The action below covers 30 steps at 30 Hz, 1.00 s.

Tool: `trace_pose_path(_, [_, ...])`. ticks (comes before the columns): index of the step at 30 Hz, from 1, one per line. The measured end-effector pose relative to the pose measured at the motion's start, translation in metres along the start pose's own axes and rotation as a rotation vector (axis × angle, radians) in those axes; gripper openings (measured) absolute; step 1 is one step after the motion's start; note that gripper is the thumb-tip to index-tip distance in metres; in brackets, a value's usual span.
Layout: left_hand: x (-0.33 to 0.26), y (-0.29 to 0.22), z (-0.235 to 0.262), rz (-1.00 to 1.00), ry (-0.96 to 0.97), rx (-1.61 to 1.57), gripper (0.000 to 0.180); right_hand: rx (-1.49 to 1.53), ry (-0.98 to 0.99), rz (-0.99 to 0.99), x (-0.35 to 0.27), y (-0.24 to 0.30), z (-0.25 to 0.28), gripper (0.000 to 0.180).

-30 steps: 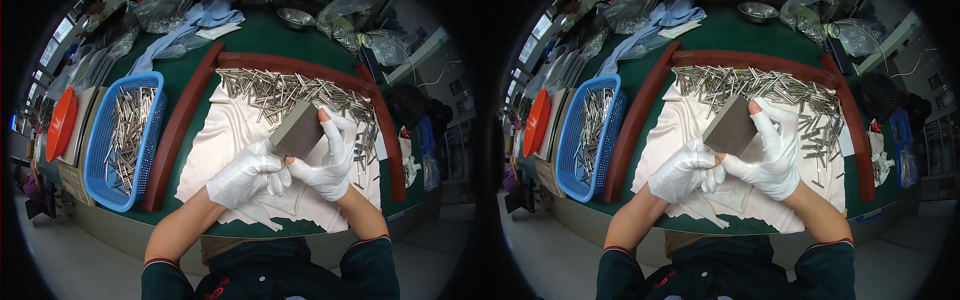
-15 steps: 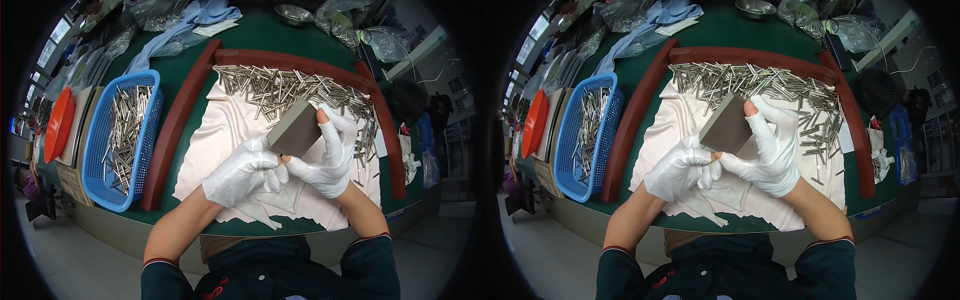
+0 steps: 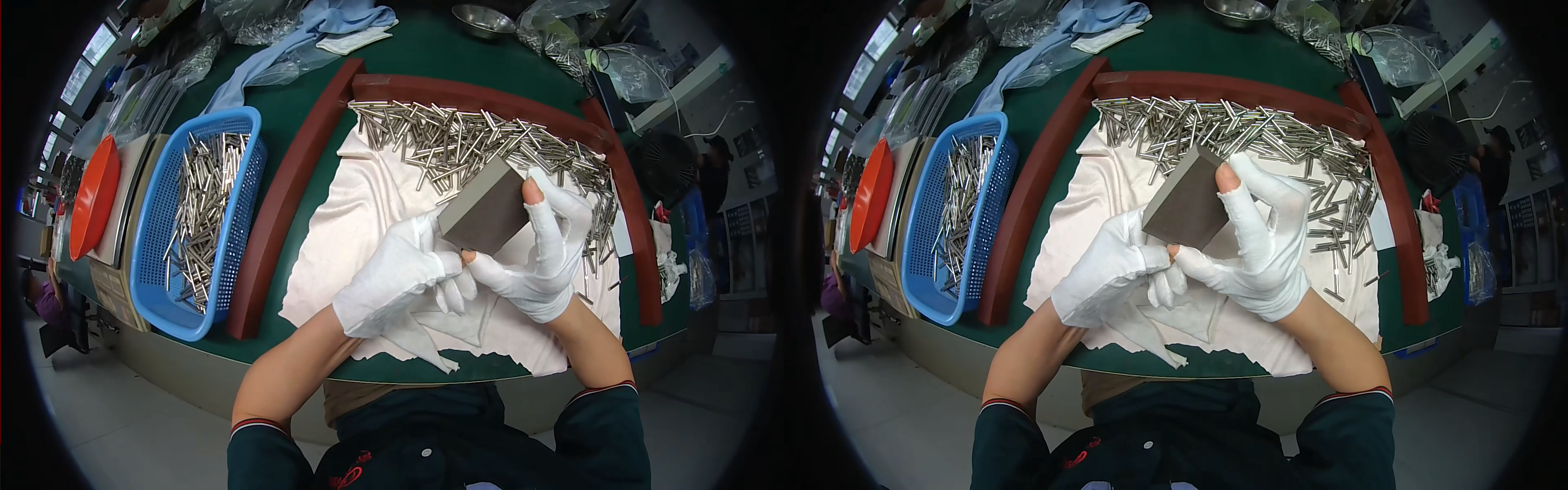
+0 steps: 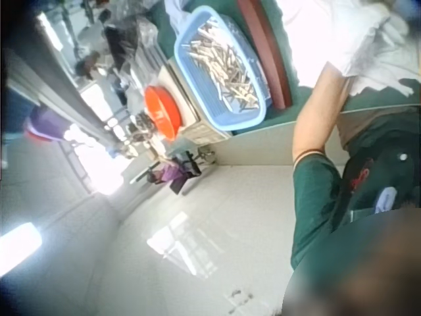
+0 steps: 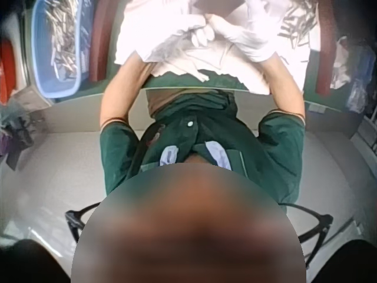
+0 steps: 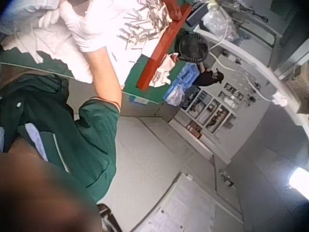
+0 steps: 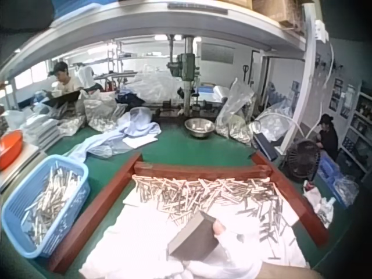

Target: Inspecting and polishing small metal pins using a block and cloth on a manufacturing workbench.

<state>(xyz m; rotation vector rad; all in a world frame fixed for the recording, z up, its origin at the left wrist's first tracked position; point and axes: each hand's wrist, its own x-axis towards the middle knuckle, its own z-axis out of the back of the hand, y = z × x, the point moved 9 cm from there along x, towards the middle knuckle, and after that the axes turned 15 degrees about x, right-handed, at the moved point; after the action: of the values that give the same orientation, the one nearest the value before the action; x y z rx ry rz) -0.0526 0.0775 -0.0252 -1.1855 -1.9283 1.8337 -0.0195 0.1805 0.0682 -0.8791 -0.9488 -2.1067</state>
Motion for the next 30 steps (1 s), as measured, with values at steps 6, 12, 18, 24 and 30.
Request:
trace_pose_path(6, [-0.003,-0.009,0.003,-0.133,0.001,-0.165,0.064,-0.151,-0.003,0.035,-0.014,-0.003,0.005,0.098])
trace_pose_path(12, [-0.004,-0.005,0.009,-0.151,0.022,-0.189,0.064,-0.121,0.002,0.051,-0.019,-0.008,0.001,0.099])
trace_pose_path(18, [-0.006,-0.011,0.005,-0.119,0.006,-0.155,0.064,-0.145,-0.004,0.107,-0.011,0.0,0.003,0.098])
trace_pose_path(24, [-0.006,-0.012,0.007,-0.161,0.004,-0.169,0.065,-0.069,-0.024,0.128,-0.003,0.005,0.001,0.096])
trace_pose_path(30, [-0.008,-0.013,0.018,-0.169,-0.105,-0.054,0.062,-0.019,-0.103,-0.102,-0.011,-0.02,0.018,0.088])
